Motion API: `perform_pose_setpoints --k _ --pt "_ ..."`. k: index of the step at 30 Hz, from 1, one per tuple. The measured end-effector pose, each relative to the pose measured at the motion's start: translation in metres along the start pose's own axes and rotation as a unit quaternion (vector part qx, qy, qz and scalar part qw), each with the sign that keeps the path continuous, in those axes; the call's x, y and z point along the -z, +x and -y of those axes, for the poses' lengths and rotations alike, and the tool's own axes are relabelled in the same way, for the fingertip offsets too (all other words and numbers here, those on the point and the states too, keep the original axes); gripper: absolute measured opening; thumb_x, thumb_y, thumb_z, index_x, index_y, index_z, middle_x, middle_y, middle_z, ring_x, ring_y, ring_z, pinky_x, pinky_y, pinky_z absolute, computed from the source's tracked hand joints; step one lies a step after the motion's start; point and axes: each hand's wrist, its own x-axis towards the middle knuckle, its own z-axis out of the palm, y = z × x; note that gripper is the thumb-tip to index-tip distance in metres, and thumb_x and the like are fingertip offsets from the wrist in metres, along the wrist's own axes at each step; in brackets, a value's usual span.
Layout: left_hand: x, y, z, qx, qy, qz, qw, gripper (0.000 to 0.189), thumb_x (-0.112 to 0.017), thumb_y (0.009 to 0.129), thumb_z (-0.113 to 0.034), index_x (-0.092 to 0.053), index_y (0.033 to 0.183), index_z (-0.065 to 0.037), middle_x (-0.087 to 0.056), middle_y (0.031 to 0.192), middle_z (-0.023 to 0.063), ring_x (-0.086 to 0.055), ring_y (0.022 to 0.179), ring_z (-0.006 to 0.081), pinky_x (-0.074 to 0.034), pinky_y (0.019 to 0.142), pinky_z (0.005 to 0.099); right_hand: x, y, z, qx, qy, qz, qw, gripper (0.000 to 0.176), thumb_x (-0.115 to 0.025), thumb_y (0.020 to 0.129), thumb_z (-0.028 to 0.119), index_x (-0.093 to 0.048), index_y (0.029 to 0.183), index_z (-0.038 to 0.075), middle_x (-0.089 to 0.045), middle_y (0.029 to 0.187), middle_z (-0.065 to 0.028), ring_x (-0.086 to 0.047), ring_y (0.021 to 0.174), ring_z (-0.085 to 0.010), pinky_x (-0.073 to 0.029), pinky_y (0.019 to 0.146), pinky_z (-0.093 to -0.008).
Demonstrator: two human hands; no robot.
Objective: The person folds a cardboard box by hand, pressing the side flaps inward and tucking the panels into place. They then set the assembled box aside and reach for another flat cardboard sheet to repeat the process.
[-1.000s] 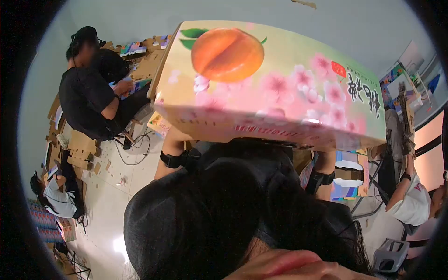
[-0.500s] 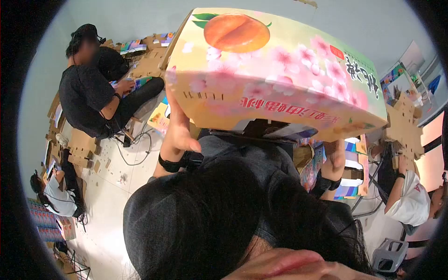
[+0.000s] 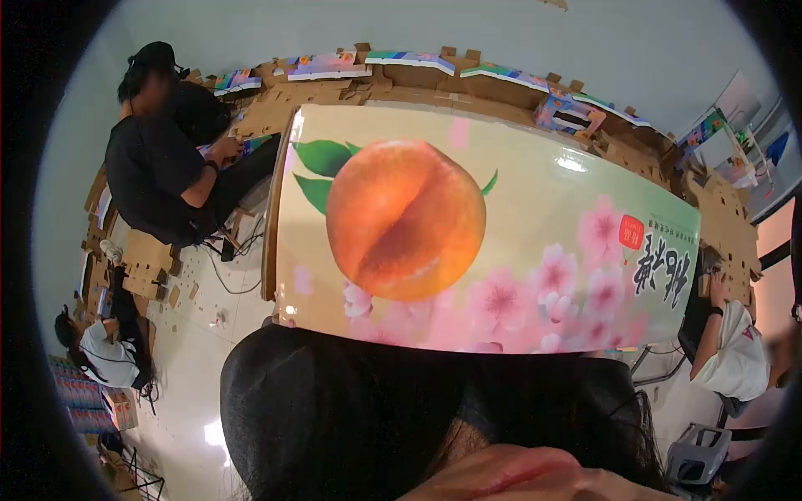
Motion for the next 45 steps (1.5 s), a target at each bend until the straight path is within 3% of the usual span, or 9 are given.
perform_pose_setpoints --k 16,20,23,25,28,33,36,39,45 --pt "0.005 0.041 -0.003 0.034 0.033 -0.047 0.998 0.096 -0.092 0.061 -0.018 -0.042 0.140 0.000 -0.050 0.136 0.0119 -0.048 0.125 0.0238 -0.038 0.105 0.0371 -0.014 0.035 -0.025 -0.046 0.011 -0.020 0.999 0.117 -0.085 0.063 0.056 -0.027 0.148 -0.001 -0.038 0.146 -0.0105 -0.036 0.135 -0.0231 -0.028 0.111 -0.0378" --pt "0.012 0.064 0.024 0.043 0.131 -0.042 0.989 0.099 -0.092 0.061 -0.017 -0.038 0.142 0.000 -0.047 0.139 0.0124 -0.047 0.126 0.0238 -0.038 0.106 0.0370 -0.012 0.066 -0.059 -0.065 -0.003 -0.015 0.998 0.119 -0.085 0.064 0.056 -0.026 0.149 -0.001 -0.037 0.147 -0.0107 -0.034 0.137 -0.0232 -0.026 0.112 -0.0376" --pt "0.015 0.073 0.042 0.124 0.063 -0.013 0.990 0.107 -0.092 0.061 -0.021 -0.030 0.147 -0.001 -0.042 0.143 0.0145 -0.041 0.131 0.0250 -0.035 0.108 0.0377 0.001 0.075 -0.095 -0.041 -0.049 0.043 0.997 0.120 -0.085 0.064 0.056 -0.024 0.150 -0.001 -0.036 0.148 -0.0108 -0.033 0.138 -0.0233 -0.025 0.113 -0.0374" --pt "0.010 0.075 0.050 0.143 0.051 -0.052 0.987 0.110 -0.092 0.060 -0.022 -0.028 0.148 -0.002 -0.042 0.143 0.0152 -0.041 0.132 0.0253 -0.034 0.109 0.0377 0.007 0.076 -0.107 -0.025 -0.131 0.103 0.986 0.120 -0.086 0.068 0.041 -0.013 0.153 0.000 -0.029 0.153 -0.0114 -0.026 0.142 -0.0224 -0.022 0.116 -0.0361" --pt "0.015 0.073 0.092 0.161 0.014 -0.070 0.984 0.115 -0.091 0.062 -0.022 -0.021 0.151 -0.004 -0.042 0.143 0.0147 -0.040 0.132 0.0248 -0.034 0.109 0.0374 -0.006 0.077 -0.095 -0.187 -0.163 0.136 0.959 0.118 -0.088 0.066 0.030 -0.014 0.153 0.000 -0.031 0.151 -0.0115 -0.026 0.141 -0.0220 -0.023 0.115 -0.0361" --pt "0.014 0.079 0.113 0.109 0.091 -0.076 0.987 0.117 -0.090 0.066 -0.024 -0.014 0.154 -0.006 -0.041 0.143 0.0135 -0.043 0.131 0.0232 -0.038 0.106 0.0367 -0.017 0.074 -0.126 -0.172 -0.174 0.131 0.961 0.102 -0.086 0.071 0.020 -0.024 0.150 0.001 -0.048 0.137 -0.0128 -0.047 0.126 -0.0220 -0.038 0.107 -0.0359" --pt "0.010 0.086 0.136 0.093 0.100 -0.115 0.984 0.105 -0.088 0.070 -0.021 -0.022 0.151 -0.006 -0.046 0.139 0.0126 -0.048 0.125 0.0218 -0.041 0.104 0.0363 -0.031 0.076 -0.151 -0.171 -0.123 0.043 0.977 0.091 -0.083 0.077 0.020 -0.028 0.147 0.000 -0.053 0.131 -0.0129 -0.051 0.120 -0.0209 -0.041 0.104 -0.0348" --pt "0.009 0.098 0.143 0.170 -0.010 -0.136 0.976 0.089 -0.084 0.076 -0.020 -0.030 0.146 -0.005 -0.051 0.134 0.0114 -0.050 0.122 0.0204 -0.042 0.103 0.0368 -0.031 0.084 -0.178 -0.228 -0.081 -0.002 0.970 0.081 -0.078 0.084 0.024 -0.032 0.146 -0.001 -0.057 0.128 -0.0123 -0.055 0.115 -0.0192 -0.044 0.099 -0.0328" --pt "0.019 0.120 0.172 0.175 -0.135 -0.179 0.959 0.071 -0.069 0.090 -0.029 -0.033 0.146 -0.005 -0.051 0.136 0.0098 -0.051 0.124 0.0187 -0.038 0.106 0.0323 -0.036 0.106 -0.182 -0.339 -0.010 -0.027 0.940 0.069 -0.067 0.091 0.043 -0.043 0.140 0.001 -0.057 0.129 -0.0109 -0.053 0.119 -0.0198 -0.040 0.102 -0.0324"
